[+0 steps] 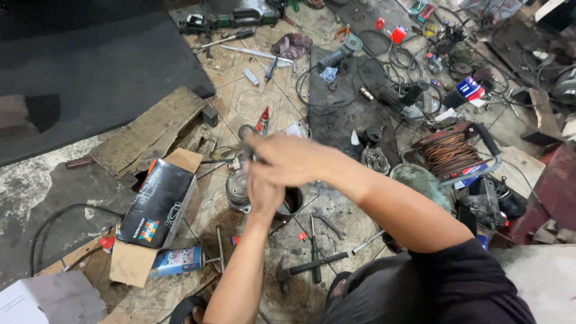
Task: The person sits on the floor and works on a small mechanical part, using a hammer, pliers, and a screwdriver to adjust and assemble components. The person repeatedly taps, twists, and repositions the part while handling various tools.
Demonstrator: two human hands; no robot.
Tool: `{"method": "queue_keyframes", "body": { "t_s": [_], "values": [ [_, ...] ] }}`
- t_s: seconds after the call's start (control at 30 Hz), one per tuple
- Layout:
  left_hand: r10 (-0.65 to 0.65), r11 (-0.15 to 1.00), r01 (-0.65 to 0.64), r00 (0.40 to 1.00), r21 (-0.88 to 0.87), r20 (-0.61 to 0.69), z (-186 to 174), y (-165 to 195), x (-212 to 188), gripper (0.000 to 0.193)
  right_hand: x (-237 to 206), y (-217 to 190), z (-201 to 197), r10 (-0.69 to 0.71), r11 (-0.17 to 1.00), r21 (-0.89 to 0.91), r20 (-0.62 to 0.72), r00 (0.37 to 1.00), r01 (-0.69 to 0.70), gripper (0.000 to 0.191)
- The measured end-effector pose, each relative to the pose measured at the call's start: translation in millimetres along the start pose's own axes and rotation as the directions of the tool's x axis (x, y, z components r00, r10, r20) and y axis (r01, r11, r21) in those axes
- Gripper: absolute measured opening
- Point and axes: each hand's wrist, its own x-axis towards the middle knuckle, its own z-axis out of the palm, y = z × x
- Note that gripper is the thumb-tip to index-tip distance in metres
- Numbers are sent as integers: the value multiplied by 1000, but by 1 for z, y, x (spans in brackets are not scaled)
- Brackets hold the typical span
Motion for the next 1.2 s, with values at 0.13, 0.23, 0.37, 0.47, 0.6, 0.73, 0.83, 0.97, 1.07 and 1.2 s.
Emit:
{"method": "queue_keyframes", "body": {
  "t_s": [0.13,0.23,0.37,0.47,0.6,0.73,0.83,0.97,1.07,1.2],
  "values": [
    [-421,905,403,897,139,139,4,-16,-2,35,-5,6,1,271,891,-418,174,947,-178,36],
    [-207,964,231,962,-132,177,17,-28,-4,36,-10,7,5,-372,925,138,131,919,354,34],
    [-185,965,155,974,212,127,19,-35,-14,24,-3,13,4,-78,988,-136,-26,997,74,35],
    [-279,958,268,953,106,115,10,-30,-9,31,-3,16,7,133,936,-345,166,977,-68,37],
    [-87,991,82,995,103,48,8,-18,-6,28,-3,19,12,-235,969,93,88,968,227,33],
    [-247,965,239,966,107,71,11,-19,-10,32,-2,18,14,139,928,-338,-72,988,-155,33],
    [-33,998,33,999,45,-13,11,-24,-11,44,0,16,13,82,943,-331,306,949,25,35],
    [-144,989,139,986,57,85,10,-15,-6,32,2,14,12,-107,994,16,1,994,107,37],
    [-225,967,217,973,137,53,-1,-5,0,30,1,11,12,155,949,-276,-3,988,-150,38],
    [-74,996,77,996,-50,58,-7,-3,2,37,3,7,13,-136,990,-18,211,968,143,34]
  ]
}}
